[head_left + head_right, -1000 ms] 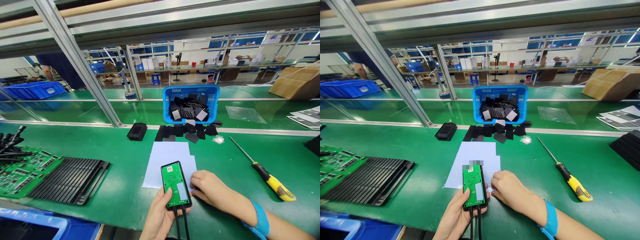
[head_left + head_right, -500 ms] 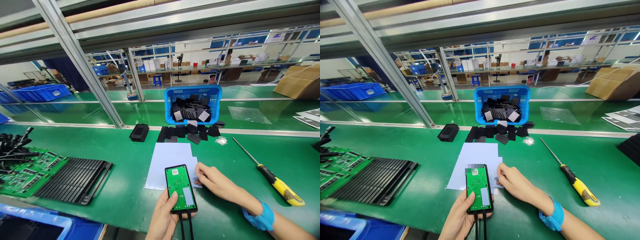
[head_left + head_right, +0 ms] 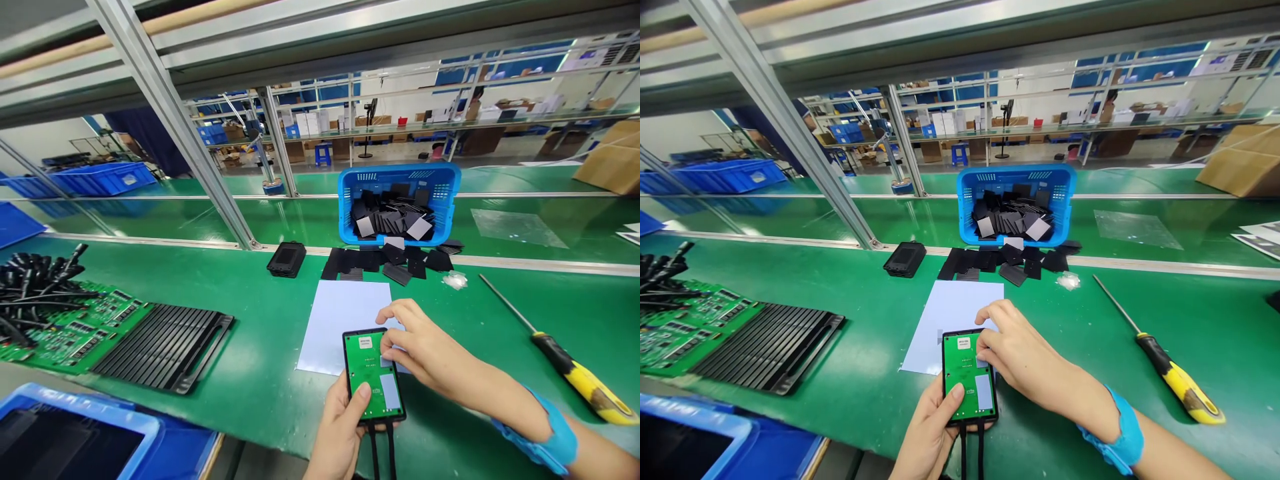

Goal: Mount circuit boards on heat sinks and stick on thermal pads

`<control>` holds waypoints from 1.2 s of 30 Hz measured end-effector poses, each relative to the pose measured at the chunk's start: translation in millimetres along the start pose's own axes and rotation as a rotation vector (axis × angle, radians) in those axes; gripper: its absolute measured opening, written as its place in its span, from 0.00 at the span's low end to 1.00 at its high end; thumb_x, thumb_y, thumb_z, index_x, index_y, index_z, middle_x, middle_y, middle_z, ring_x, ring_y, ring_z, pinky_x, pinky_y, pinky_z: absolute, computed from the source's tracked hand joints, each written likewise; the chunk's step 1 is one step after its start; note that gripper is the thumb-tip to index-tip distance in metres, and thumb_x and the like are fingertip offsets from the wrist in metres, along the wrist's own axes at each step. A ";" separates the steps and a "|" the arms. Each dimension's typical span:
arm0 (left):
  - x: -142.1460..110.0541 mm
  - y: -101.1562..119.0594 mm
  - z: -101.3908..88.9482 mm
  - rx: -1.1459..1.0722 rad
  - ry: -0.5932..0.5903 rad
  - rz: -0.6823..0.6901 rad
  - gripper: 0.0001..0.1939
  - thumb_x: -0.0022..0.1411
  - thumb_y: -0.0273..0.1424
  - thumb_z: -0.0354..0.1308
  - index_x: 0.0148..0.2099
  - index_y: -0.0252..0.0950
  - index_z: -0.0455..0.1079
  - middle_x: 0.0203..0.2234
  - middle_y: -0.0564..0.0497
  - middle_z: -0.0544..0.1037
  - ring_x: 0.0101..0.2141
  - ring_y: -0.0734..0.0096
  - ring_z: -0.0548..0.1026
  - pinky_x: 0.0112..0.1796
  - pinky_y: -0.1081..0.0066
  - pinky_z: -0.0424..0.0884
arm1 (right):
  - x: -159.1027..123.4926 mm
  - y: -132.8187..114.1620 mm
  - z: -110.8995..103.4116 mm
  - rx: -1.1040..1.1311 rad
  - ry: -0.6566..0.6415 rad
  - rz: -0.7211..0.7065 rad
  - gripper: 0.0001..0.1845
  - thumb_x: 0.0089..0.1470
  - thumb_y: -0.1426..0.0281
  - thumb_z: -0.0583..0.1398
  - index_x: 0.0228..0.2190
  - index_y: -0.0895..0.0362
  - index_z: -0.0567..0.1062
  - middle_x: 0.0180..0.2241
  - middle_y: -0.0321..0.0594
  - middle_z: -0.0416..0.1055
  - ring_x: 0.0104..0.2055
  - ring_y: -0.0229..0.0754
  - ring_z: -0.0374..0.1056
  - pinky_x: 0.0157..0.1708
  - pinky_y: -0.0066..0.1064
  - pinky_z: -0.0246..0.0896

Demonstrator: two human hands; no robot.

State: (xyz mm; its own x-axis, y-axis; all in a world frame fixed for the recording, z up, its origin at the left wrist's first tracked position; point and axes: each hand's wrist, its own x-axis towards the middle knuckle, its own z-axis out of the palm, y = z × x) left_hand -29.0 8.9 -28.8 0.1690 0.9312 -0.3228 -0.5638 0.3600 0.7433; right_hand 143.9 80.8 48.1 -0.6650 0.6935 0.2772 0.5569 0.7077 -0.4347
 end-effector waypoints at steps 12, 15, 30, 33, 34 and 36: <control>0.2 0.4 3.1 -0.046 0.006 -0.005 0.21 0.56 0.37 0.66 0.52 0.39 0.74 0.40 0.44 0.81 0.37 0.59 0.79 0.36 0.64 0.77 | -4.8 7.3 13.2 -0.011 0.099 0.021 0.05 0.60 0.74 0.58 0.31 0.55 0.69 0.43 0.45 0.63 0.47 0.50 0.58 0.42 0.42 0.61; -2.1 3.3 1.2 -0.062 0.038 -0.002 0.19 0.56 0.35 0.66 0.51 0.38 0.74 0.40 0.43 0.81 0.37 0.58 0.80 0.36 0.64 0.78 | -4.0 12.0 14.2 0.121 0.181 0.144 0.05 0.60 0.71 0.58 0.30 0.54 0.68 0.37 0.41 0.65 0.41 0.46 0.61 0.40 0.39 0.61; -38.0 42.5 -48.2 -0.259 0.265 -0.027 0.14 0.61 0.24 0.60 0.50 0.34 0.74 0.41 0.42 0.82 0.39 0.50 0.81 0.30 0.61 0.82 | -18.6 25.7 33.4 -0.064 -0.287 -0.083 0.10 0.63 0.72 0.57 0.29 0.55 0.73 0.30 0.36 0.72 0.34 0.41 0.66 0.36 0.32 0.58; -38.1 37.4 -42.6 -0.257 0.209 -0.072 0.11 0.61 0.26 0.61 0.47 0.33 0.76 0.38 0.41 0.83 0.37 0.51 0.82 0.28 0.61 0.81 | -22.0 19.8 34.5 -0.324 -0.320 -0.252 0.13 0.64 0.75 0.53 0.28 0.56 0.73 0.27 0.39 0.71 0.30 0.43 0.64 0.32 0.35 0.55; -38.0 36.2 -40.0 -0.257 0.192 -0.080 0.12 0.60 0.26 0.62 0.47 0.33 0.75 0.38 0.40 0.83 0.36 0.51 0.82 0.28 0.62 0.81 | -23.5 17.9 35.7 -0.393 -0.326 -0.299 0.13 0.63 0.77 0.53 0.28 0.57 0.73 0.27 0.40 0.71 0.29 0.44 0.64 0.30 0.36 0.54; -37.5 34.1 -35.1 -0.244 0.172 -0.098 0.12 0.60 0.27 0.63 0.47 0.33 0.75 0.38 0.40 0.83 0.35 0.52 0.82 0.28 0.62 0.80 | -26.4 15.5 39.0 -0.479 -0.331 -0.376 0.11 0.61 0.79 0.53 0.29 0.59 0.73 0.26 0.42 0.71 0.28 0.45 0.63 0.28 0.37 0.53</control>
State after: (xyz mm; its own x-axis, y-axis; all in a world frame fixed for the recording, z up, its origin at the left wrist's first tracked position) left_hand -82.9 -15.7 -12.0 0.1048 0.8619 -0.4960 -0.7324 0.4043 0.5478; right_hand 150.7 68.1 0.7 -0.9303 0.3659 0.0258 0.3667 0.9262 0.0875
